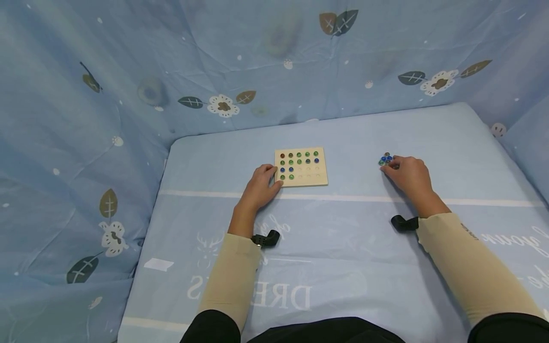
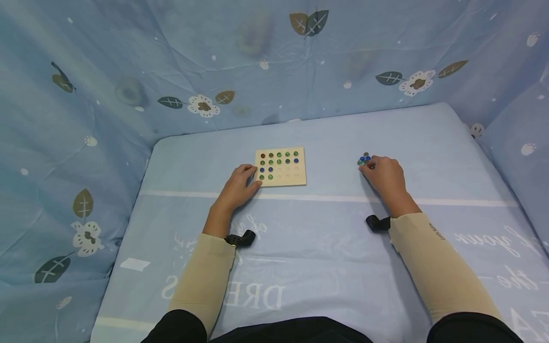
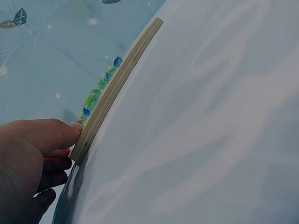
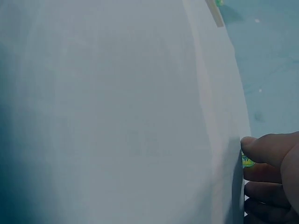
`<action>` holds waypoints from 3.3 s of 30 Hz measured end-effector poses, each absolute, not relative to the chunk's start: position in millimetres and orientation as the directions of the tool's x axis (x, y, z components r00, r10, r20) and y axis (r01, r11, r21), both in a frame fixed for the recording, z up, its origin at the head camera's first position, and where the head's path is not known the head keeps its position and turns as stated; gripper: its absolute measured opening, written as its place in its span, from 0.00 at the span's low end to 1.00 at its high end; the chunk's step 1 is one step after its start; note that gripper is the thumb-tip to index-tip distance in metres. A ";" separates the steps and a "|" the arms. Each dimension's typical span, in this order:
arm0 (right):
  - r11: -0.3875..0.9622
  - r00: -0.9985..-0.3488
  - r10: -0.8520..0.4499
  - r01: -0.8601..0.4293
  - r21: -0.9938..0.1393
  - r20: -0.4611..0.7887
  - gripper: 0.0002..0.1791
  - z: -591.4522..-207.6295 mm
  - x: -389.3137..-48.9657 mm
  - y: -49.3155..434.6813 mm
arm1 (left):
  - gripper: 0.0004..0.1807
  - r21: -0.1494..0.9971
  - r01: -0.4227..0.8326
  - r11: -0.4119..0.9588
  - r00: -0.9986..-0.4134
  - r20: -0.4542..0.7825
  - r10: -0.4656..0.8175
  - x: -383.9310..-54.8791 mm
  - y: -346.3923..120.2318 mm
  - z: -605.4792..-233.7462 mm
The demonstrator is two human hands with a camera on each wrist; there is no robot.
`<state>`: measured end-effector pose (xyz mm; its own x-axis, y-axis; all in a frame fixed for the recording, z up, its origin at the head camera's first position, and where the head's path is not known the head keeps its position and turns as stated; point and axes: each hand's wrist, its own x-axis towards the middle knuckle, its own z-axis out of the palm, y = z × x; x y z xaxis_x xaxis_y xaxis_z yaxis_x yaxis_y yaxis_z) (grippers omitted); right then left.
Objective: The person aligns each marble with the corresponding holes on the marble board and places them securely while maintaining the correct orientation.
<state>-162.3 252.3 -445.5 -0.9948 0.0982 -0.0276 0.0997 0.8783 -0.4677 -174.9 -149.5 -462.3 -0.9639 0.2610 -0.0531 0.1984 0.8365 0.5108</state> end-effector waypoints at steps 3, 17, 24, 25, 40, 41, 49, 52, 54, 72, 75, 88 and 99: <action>0.875 -0.994 0.102 0.105 -0.472 -0.033 0.22 -444.5 -161.4 251.5 | 0.31 0.513 0.197 0.835 -0.963 -0.059 0.264 -174.6 -149.9 -462.6; 0.851 -0.993 0.109 0.070 -0.521 0.043 0.20 -438.0 -158.4 248.5 | 0.31 0.501 0.192 0.844 -0.965 -0.058 0.254 -173.5 -150.4 -461.0; 0.826 -0.978 0.079 -0.044 -0.562 0.193 0.17 -432.4 -160.4 235.8 | 0.32 0.511 0.190 0.839 -0.963 -0.070 0.260 -173.8 -150.2 -459.9; 0.825 -0.977 0.073 -0.054 -0.562 0.200 0.17 -432.3 -161.0 233.6 | 0.32 0.510 0.190 0.839 -0.963 -0.070 0.261 -174.0 -150.1 -460.1; 0.814 -0.978 -0.023 -0.140 -0.564 0.209 0.17 -439.3 -172.0 187.7 | 0.32 0.501 0.187 0.845 -0.962 -0.080 0.260 -173.7 -148.8 -461.3; 0.817 -0.979 -0.026 -0.137 -0.561 0.200 0.17 -439.4 -172.6 183.8 | 0.32 0.499 0.185 0.847 -0.962 -0.082 0.259 -173.5 -148.7 -461.5; 0.816 -0.989 -0.056 -0.123 -0.565 0.134 0.18 -443.2 -175.7 157.0 | 0.33 0.488 0.186 0.853 -0.958 -0.104 0.268 -173.3 -149.3 -460.3; 0.817 -0.989 -0.070 -0.133 -0.560 0.132 0.18 -443.7 -177.1 148.1 | 0.34 0.496 0.186 0.848 -0.957 -0.102 0.270 -173.1 -149.1 -459.4; 0.817 -0.987 -0.085 -0.146 -0.558 0.134 0.18 -443.9 -178.0 141.8 | 0.34 0.500 0.188 0.846 -0.958 -0.095 0.269 -173.1 -149.1 -459.3; 0.770 -0.958 -0.224 -0.286 -0.570 0.179 0.17 -446.1 -182.2 98.5 | 0.35 0.524 0.187 0.831 -0.959 -0.086 0.270 -172.8 -148.5 -461.5; 0.759 -0.952 -0.235 -0.306 -0.574 0.196 0.17 -447.0 -183.1 94.5 | 0.36 0.534 0.168 0.829 -0.959 -0.107 0.263 -172.8 -148.4 -461.3; 0.776 -0.942 -0.274 -0.335 -0.535 0.193 0.17 -442.5 -185.8 77.2 | 0.36 0.552 0.121 0.825 -0.968 -0.120 0.222 -173.3 -148.2 -461.7; 0.789 -0.939 -0.287 -0.345 -0.508 0.192 0.19 -443.4 -189.2 66.5 | 0.36 0.536 0.143 0.832 -0.965 -0.111 0.237 -171.9 -147.4 -459.7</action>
<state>-189.2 66.5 -443.4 -0.9387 -0.2867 0.1915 -0.3447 0.7894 -0.5079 -171.9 -147.4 -459.7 -0.9652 0.2368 -0.1108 0.1426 0.8323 0.5357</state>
